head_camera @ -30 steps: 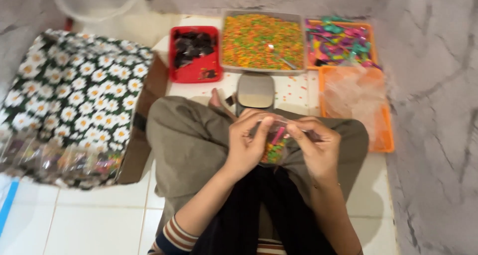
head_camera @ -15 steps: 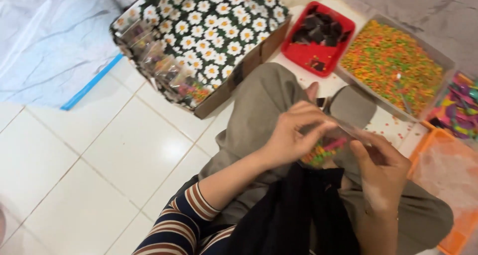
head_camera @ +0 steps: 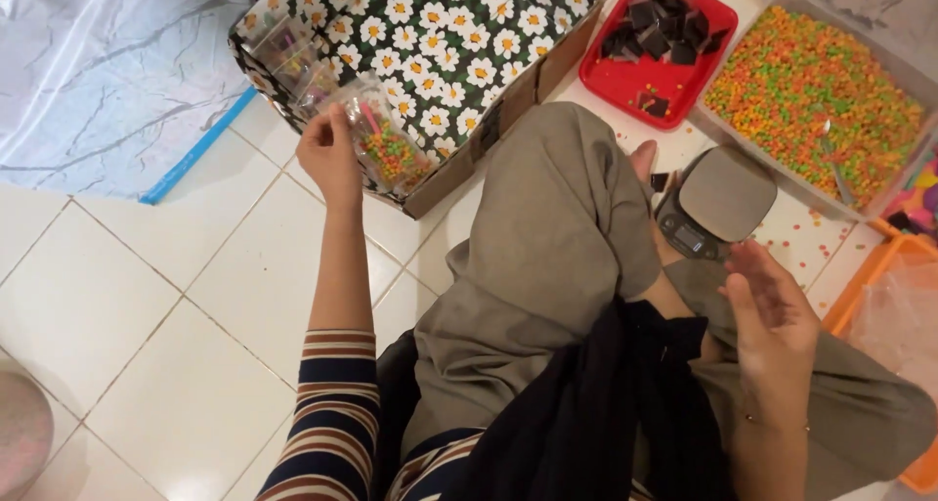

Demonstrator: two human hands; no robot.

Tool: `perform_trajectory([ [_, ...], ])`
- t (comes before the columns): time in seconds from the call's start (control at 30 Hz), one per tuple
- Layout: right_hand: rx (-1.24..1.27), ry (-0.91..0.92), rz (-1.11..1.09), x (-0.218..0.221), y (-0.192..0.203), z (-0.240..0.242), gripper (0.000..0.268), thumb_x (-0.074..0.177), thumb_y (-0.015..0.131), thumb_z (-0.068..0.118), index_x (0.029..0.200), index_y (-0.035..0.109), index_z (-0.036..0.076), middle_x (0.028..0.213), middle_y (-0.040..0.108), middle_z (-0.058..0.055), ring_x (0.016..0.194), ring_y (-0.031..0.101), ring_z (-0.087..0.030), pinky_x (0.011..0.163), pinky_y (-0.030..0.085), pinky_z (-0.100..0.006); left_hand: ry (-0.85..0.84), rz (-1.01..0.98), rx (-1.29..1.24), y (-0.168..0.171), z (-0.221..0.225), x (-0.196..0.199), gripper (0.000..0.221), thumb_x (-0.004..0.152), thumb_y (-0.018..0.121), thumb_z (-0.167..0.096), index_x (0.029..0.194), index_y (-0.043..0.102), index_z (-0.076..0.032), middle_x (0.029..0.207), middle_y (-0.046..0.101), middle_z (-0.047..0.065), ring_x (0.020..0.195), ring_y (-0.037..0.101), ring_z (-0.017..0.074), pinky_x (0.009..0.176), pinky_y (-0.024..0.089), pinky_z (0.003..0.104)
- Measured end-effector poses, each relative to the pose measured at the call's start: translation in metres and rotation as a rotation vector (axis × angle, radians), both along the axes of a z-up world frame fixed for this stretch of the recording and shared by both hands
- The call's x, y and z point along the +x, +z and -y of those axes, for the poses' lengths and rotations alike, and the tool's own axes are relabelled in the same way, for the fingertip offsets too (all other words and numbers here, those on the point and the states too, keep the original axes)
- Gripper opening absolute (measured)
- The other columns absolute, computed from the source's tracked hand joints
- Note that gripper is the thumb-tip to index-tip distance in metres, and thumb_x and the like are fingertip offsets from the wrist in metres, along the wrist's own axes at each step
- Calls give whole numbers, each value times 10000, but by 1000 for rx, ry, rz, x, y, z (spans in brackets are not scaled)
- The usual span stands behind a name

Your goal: The person scoops colorful sprinkles into a cup with a spoon, weighs the amount on a digital scale, and pours the sprinkles into small plastic bags, repeating these steps several times.

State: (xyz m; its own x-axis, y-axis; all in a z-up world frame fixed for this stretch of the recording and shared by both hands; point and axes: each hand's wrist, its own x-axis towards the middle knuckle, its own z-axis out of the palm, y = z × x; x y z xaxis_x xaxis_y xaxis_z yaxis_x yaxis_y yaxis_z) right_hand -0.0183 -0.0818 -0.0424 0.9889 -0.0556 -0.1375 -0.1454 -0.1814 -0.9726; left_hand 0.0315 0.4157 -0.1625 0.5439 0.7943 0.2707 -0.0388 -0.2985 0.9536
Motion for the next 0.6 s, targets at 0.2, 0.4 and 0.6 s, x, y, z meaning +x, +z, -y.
perform_trajectory([
  [0.2,-75,-30,4,-11,0,10,426,1056,550,32,1476,517,-29,1379,604,-140,1192,577,-176,974,491,-271,-190,-115,-178,-27,-19,-5,88,891,730,-44,974,718,-17,794,689,27,717,659,89,679,550,184],
  [0.4,-69,-68,33,-15,-8,21,374,1071,559,37,1443,547,-2,1378,610,-121,1220,592,-175,978,509,-263,-318,-136,11,-3,-35,-4,103,943,702,-20,1018,632,-29,894,695,63,785,645,114,735,551,223],
  [0.6,-54,-77,18,-17,-16,21,349,1080,551,46,1425,553,-11,1375,614,-125,1195,590,-161,967,515,-265,-445,-116,172,-14,-44,3,212,935,680,64,1145,700,42,1021,713,136,873,718,186,790,582,275],
])
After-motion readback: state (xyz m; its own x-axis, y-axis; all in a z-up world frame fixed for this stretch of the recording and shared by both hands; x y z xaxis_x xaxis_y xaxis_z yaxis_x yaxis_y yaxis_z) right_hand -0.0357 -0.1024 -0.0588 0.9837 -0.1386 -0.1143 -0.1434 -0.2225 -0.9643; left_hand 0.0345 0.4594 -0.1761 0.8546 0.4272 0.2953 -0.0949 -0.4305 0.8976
